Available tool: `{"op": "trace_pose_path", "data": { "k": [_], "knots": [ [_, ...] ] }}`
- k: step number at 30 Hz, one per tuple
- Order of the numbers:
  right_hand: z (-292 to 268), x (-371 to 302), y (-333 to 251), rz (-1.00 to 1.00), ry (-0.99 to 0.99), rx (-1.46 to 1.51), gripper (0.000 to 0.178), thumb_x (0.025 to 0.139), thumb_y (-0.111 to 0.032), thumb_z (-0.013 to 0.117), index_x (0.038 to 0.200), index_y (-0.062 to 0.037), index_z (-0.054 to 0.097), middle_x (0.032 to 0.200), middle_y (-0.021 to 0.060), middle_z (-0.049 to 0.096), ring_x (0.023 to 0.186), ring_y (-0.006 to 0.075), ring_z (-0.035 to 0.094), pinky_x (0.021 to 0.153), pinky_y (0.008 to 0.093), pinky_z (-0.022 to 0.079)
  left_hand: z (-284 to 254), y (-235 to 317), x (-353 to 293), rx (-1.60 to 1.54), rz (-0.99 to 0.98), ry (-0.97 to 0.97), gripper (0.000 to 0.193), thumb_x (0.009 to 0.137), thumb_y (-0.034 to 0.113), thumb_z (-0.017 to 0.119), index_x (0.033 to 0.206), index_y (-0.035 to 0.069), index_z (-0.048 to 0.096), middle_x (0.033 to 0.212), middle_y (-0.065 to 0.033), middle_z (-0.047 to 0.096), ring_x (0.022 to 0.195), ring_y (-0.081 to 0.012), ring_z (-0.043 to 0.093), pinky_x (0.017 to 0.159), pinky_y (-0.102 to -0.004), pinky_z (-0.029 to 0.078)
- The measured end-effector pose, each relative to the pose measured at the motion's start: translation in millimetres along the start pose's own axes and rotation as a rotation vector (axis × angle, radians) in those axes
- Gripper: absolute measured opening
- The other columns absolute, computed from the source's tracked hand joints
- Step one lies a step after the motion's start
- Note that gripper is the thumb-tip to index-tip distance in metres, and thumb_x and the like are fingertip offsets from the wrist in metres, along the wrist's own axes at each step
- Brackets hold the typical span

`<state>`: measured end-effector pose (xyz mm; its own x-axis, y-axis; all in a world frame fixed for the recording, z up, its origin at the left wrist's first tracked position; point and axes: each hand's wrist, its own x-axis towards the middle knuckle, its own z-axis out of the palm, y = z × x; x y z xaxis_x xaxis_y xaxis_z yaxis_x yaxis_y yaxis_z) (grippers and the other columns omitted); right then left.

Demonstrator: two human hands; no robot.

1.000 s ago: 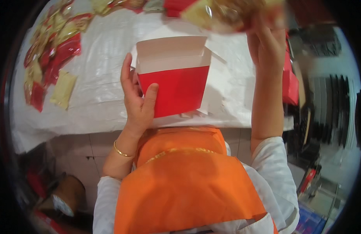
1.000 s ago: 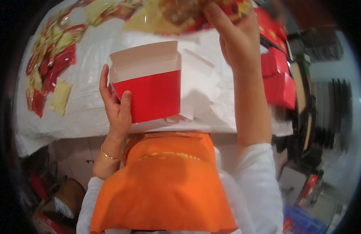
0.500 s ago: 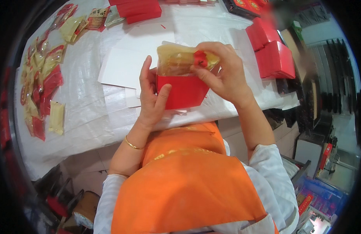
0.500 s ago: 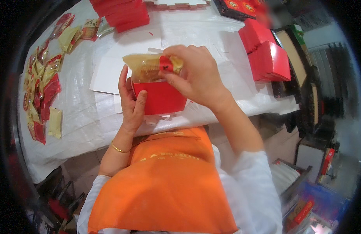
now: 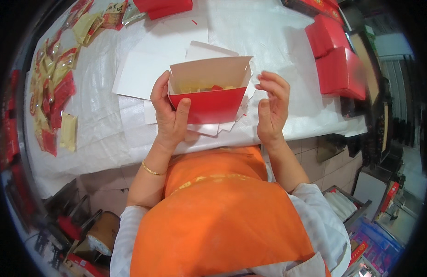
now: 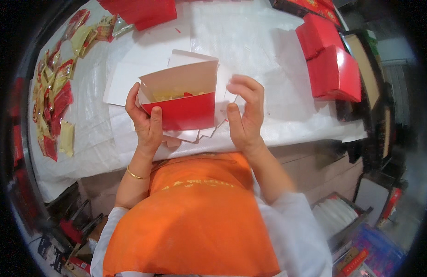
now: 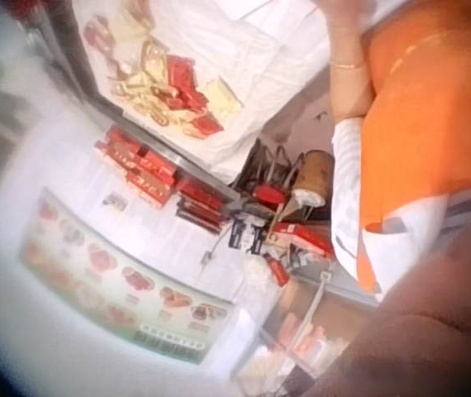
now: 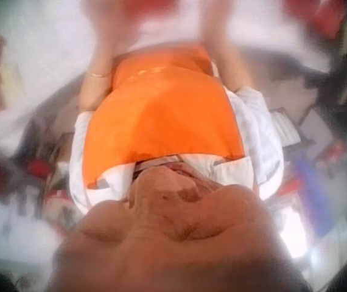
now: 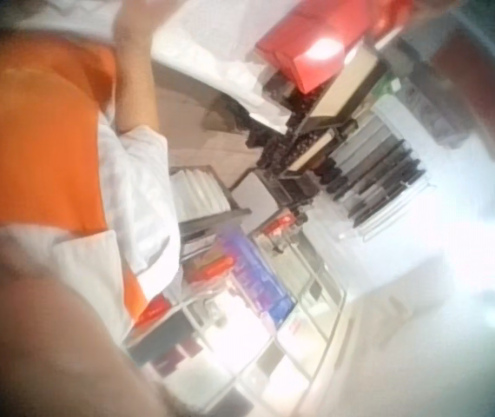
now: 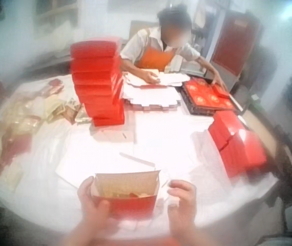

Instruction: The person assembles small red boxes by folding white cardboard inserts and placing them inside the red outer shells. They then insert small yellow packets into the boxes and close the lids. The process is repeated multiple times, with the person handling the materials by hand.

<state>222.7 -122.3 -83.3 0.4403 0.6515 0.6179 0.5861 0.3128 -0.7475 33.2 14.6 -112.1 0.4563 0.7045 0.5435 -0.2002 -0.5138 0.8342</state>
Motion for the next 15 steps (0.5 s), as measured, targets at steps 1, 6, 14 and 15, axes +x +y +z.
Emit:
{"op": "trace_pose_path", "data": {
  "k": [1,6,14,15],
  "knots": [
    [8.4,-1.3,-1.6,0.079,0.061,0.165,0.03,0.098,-0.013,0.054,0.126,-0.0038,0.057,0.131,0.0179,0.052,0.118,0.0283,0.053,0.093,0.0352,0.049,-0.7,-0.7,-0.3,0.035,0.027,-0.007,0.064,0.103,0.026,0.059,0.151,0.005,0.023,0.143,-0.0165,0.045,0.13,-0.0244,0.048,0.109,-0.039,0.041],
    [18.8,25.8,-7.1,0.076,-0.073,0.079,0.026,0.098,-0.018,0.059,0.12,-0.0055,0.065,0.122,0.013,0.061,0.113,0.0251,0.056,0.093,0.0352,0.048,-10.1,-2.5,-2.1,0.062,0.016,-0.042,0.059,0.105,0.031,0.053,0.151,0.006,0.026,0.151,-0.0133,0.038,0.137,-0.0254,0.041,0.116,-0.0391,0.031],
    [9.9,40.6,-4.8,0.284,-0.19,0.165,0.027,0.101,-0.026,0.054,0.113,-0.0063,0.067,0.127,0.0133,0.054,0.113,0.0232,0.056,0.099,0.035,0.044,-30.6,8.8,25.0,-0.024,0.055,-0.094,0.032,0.106,0.024,0.049,0.128,0.002,0.058,0.123,-0.0121,0.061,0.108,-0.0206,0.058,0.096,-0.0315,0.046],
    [7.0,44.4,-6.8,0.352,-0.268,0.245,0.029,0.103,-0.028,0.05,0.113,-0.0067,0.067,0.135,0.0143,0.049,0.115,0.0227,0.055,0.1,0.0346,0.044,-35.4,11.3,28.6,0.027,0.054,-0.121,0.029,0.106,0.022,0.05,0.124,0.002,0.061,0.12,-0.0119,0.062,0.105,-0.0199,0.058,0.093,-0.0307,0.046]
  ]
}}
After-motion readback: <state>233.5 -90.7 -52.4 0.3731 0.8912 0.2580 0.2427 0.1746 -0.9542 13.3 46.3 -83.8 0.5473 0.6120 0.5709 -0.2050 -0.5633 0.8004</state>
